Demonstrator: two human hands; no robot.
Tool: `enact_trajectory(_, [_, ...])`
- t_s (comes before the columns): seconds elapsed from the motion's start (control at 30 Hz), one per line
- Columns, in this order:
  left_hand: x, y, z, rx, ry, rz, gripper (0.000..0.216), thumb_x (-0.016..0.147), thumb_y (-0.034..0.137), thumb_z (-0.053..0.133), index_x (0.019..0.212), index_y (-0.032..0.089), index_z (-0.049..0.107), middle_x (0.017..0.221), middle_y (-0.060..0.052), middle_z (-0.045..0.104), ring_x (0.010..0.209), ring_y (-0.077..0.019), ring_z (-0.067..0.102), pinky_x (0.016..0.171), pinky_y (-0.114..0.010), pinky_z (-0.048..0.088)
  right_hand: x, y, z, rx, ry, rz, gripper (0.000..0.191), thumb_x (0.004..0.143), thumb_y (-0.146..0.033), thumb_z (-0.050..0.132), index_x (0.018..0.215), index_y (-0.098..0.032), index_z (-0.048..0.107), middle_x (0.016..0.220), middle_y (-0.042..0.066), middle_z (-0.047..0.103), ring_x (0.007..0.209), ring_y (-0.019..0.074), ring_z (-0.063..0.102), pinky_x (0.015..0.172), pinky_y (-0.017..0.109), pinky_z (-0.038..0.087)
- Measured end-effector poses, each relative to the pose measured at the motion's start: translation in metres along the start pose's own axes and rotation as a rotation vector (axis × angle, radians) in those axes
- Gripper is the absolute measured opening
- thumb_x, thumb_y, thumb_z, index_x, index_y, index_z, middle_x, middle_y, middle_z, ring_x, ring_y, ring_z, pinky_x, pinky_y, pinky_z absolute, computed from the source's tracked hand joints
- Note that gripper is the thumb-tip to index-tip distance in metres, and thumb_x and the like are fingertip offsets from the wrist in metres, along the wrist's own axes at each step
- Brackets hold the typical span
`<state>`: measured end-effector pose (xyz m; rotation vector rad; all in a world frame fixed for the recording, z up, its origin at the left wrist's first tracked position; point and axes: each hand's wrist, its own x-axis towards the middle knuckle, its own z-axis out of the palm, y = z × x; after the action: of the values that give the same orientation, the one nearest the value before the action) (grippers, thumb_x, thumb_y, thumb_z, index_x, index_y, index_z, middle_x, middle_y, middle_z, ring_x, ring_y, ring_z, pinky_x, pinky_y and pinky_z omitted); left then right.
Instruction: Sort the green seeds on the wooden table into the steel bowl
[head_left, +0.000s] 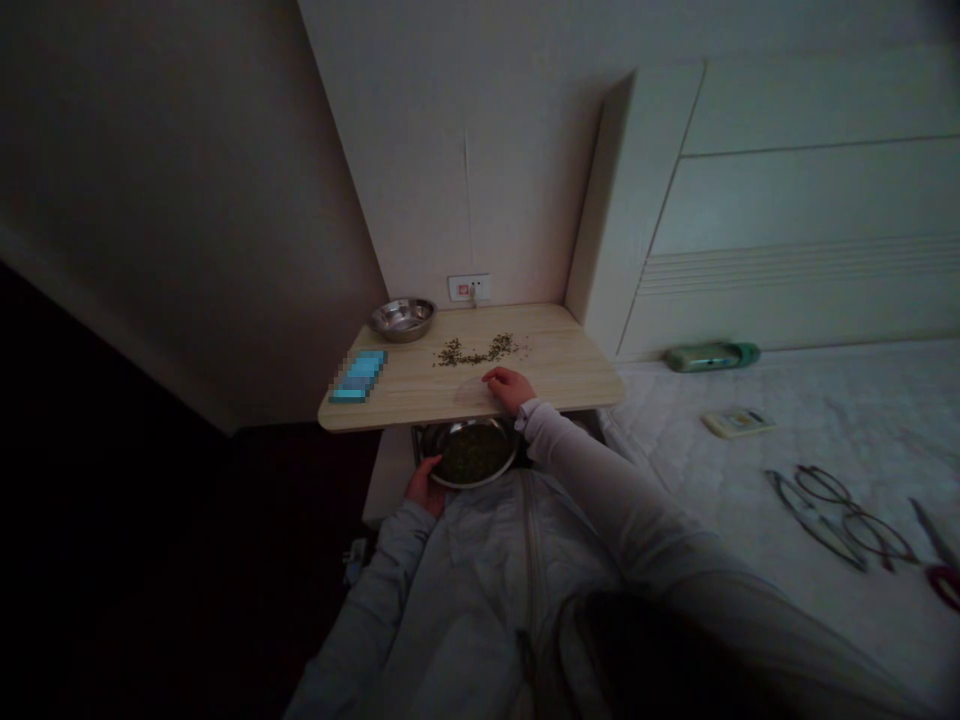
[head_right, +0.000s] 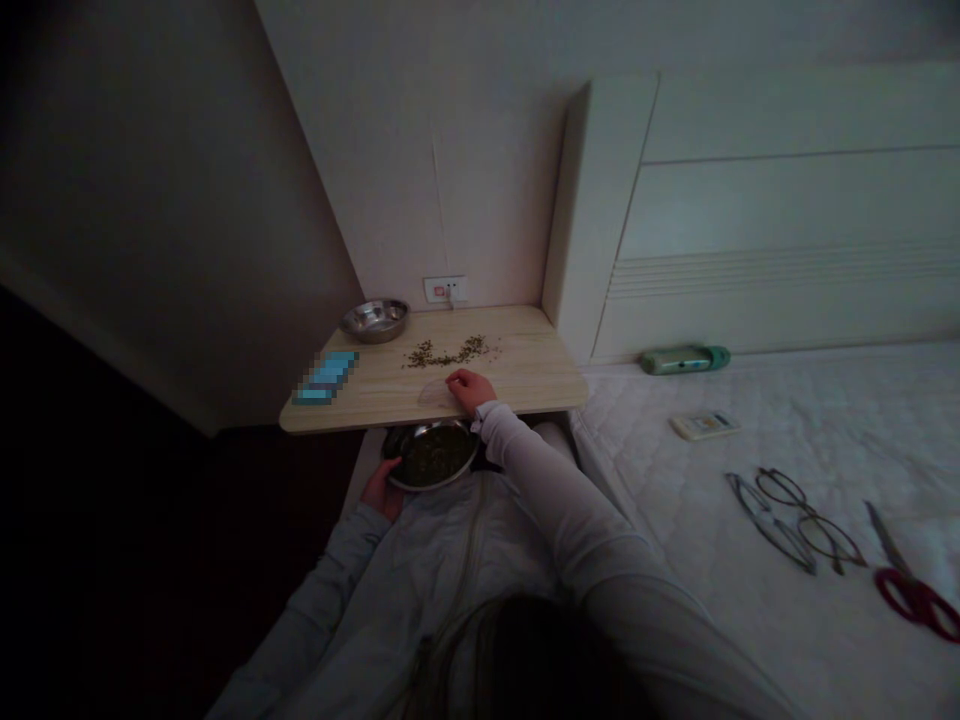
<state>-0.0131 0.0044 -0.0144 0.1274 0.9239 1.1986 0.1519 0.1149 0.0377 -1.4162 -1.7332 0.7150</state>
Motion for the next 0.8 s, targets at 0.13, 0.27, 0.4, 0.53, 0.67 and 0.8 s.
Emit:
enact_trajectory(0.13, [-0.0004,0.0001,0.0,0.0,-0.012,-0.008,0.024,0.066,0.014,0.044,0.085,0.01,0.058,0.068,-0.006,0.065,0.082,-0.0203,0.057,0.073,-0.033,0.045,0.0001,0.001,0.0005,0.021,-0.013,-0.007,0.024,0.064,-0.026,0.039,0.077,-0.019,0.057,0.052,-0.005,0.046,0.052,0.0082,0.041,0.052,0.02,0.031])
enact_trajectory(0.27, [-0.0001,0.0001,-0.0001,-0.001,-0.005,-0.003,0.022,0.066,0.014,0.044,0.083,0.01,0.058,0.066,-0.006,0.065,0.08,-0.0201,0.058,0.071,-0.033,0.046,-0.001,0.0001,0.0004,0.002,0.013,-0.01,0.023,0.063,-0.027,0.039,0.076,-0.019,0.057,0.052,-0.005,0.046,0.052,0.0083,0.041,0.052,0.02,0.031])
enact_trajectory(0.4, [0.001,0.0,-0.0011,0.019,0.005,0.006,0.023,0.066,0.014,0.045,0.083,0.01,0.058,0.065,-0.006,0.065,0.078,-0.0204,0.058,0.07,-0.033,0.046,-0.0016,-0.0008,-0.0001,-0.028,0.01,-0.024,0.023,0.063,-0.026,0.04,0.076,-0.019,0.058,0.053,-0.004,0.047,0.053,0.0084,0.041,0.053,0.02,0.031])
enact_trajectory(0.53, [0.0003,-0.0001,-0.0003,-0.001,-0.025,-0.032,0.026,0.066,0.015,0.044,0.088,0.009,0.057,0.071,-0.007,0.065,0.079,-0.0204,0.058,0.071,-0.034,0.045,-0.0007,0.0008,0.0006,-0.013,0.002,-0.019,0.023,0.063,-0.026,0.04,0.077,-0.018,0.057,0.052,-0.005,0.046,0.051,0.008,0.04,0.051,0.02,0.03])
enact_trajectory(0.67, [-0.0009,0.0,0.0009,-0.01,-0.007,-0.026,0.028,0.066,0.014,0.043,0.09,0.01,0.056,0.072,-0.006,0.065,0.079,-0.0201,0.058,0.073,-0.034,0.045,-0.0006,0.0011,0.0007,-0.023,0.007,-0.032,0.023,0.064,-0.025,0.04,0.077,-0.019,0.058,0.052,-0.005,0.046,0.051,0.0079,0.04,0.052,0.02,0.03])
enact_trajectory(0.8, [0.0,0.0001,-0.0004,-0.003,-0.01,-0.012,0.026,0.066,0.014,0.044,0.088,0.01,0.057,0.07,-0.006,0.065,0.079,-0.0203,0.058,0.073,-0.034,0.045,-0.0016,-0.0003,0.0,-0.037,0.004,-0.033,0.023,0.064,-0.026,0.04,0.077,-0.019,0.058,0.053,-0.004,0.047,0.052,0.0082,0.041,0.051,0.02,0.03])
